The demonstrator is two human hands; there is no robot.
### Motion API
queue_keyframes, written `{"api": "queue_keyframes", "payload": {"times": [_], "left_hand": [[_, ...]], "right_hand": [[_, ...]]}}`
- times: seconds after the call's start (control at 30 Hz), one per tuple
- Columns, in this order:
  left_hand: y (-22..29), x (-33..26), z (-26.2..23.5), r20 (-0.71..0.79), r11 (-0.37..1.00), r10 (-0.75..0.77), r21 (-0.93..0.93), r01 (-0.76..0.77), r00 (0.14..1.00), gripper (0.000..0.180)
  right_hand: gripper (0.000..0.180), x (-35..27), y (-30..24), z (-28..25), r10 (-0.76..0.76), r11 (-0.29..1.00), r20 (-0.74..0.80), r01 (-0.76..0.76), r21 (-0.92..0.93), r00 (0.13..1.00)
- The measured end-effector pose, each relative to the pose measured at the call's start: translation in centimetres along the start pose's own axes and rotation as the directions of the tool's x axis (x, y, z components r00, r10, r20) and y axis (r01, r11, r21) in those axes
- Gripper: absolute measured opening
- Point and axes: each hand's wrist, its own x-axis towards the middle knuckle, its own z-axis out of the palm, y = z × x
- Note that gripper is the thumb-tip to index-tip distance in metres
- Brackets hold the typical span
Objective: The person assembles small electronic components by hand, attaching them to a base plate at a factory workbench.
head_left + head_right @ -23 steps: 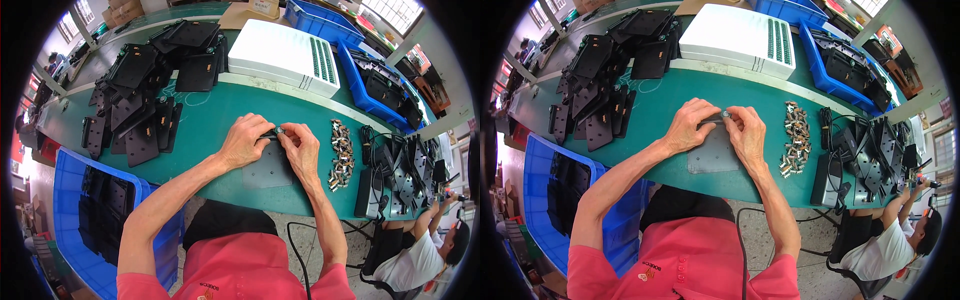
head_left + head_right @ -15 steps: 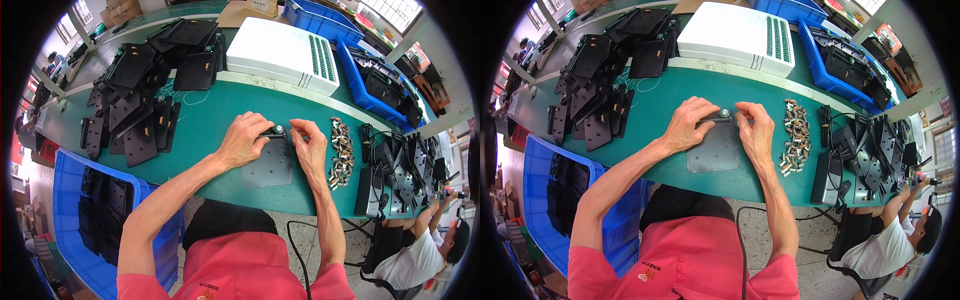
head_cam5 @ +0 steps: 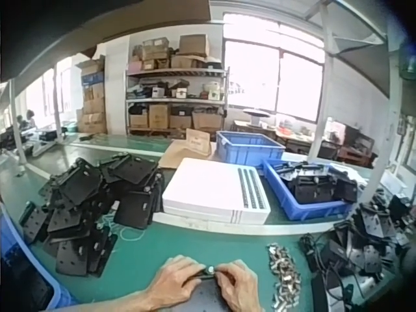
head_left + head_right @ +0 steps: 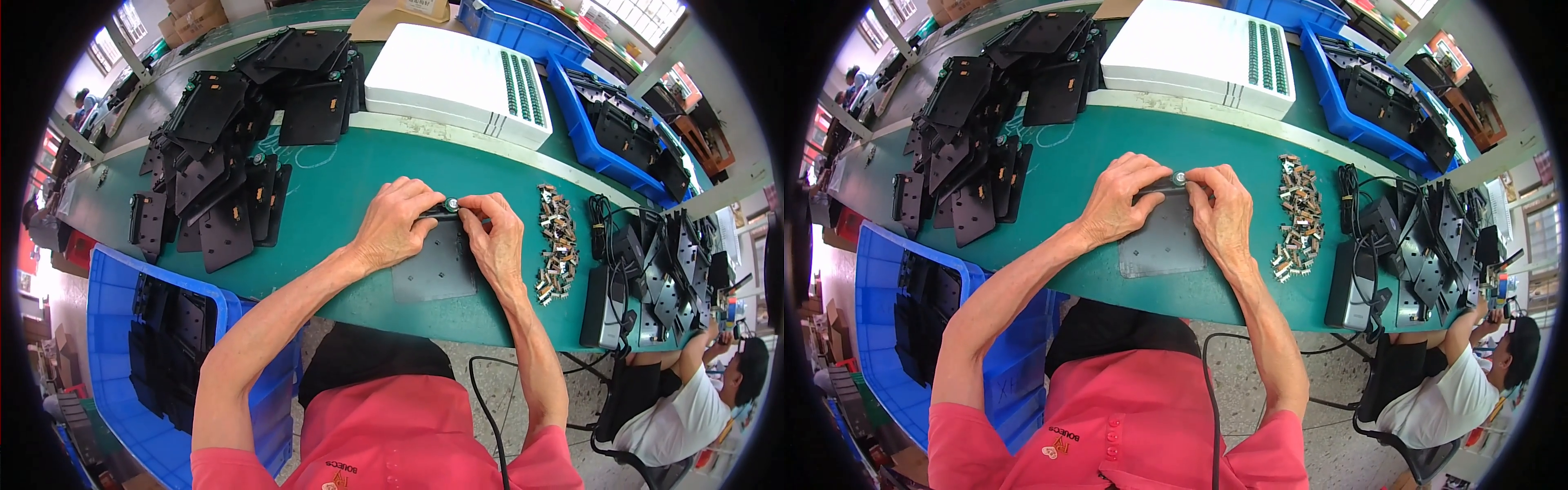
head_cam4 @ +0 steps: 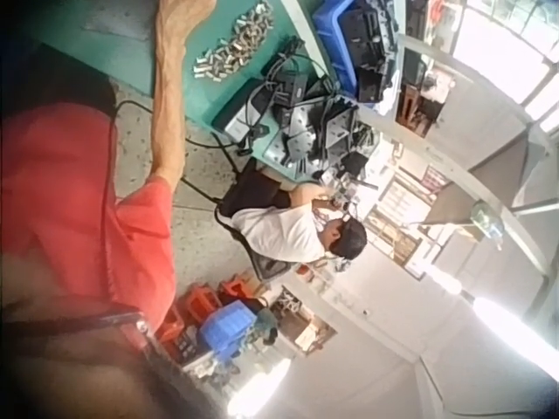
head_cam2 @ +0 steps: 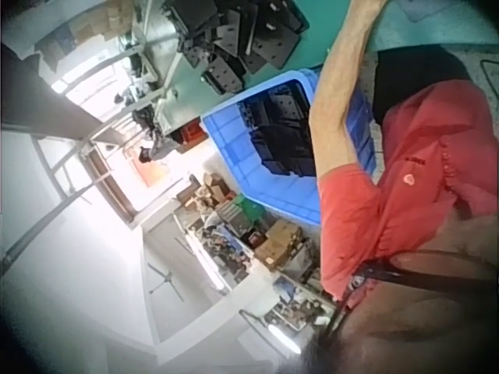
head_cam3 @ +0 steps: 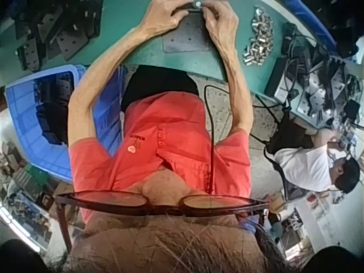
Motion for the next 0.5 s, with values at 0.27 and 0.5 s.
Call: {"api": "queue_keyframes", "payload": {"times": [0.27, 0.5], "left_hand": [[0.0, 0.1, 0.2, -0.01, 1.0, 0.011, -0.007, -0.011, 1.0, 0.031], [0.1, 0.3, -0.1, -0.01, 0.999, 0.028, -0.032, -0.029, 1.0, 0.031]], "right_hand": [[0.01, 0.0, 0.2, -0.3, -0.002, 1.0, 0.015, 0.002, 0.017, 1.0], [0.015, 1.4, -1.3, -5.0, -0.037, 0.987, 0.095, 0.051, -0.151, 0.995]]}}
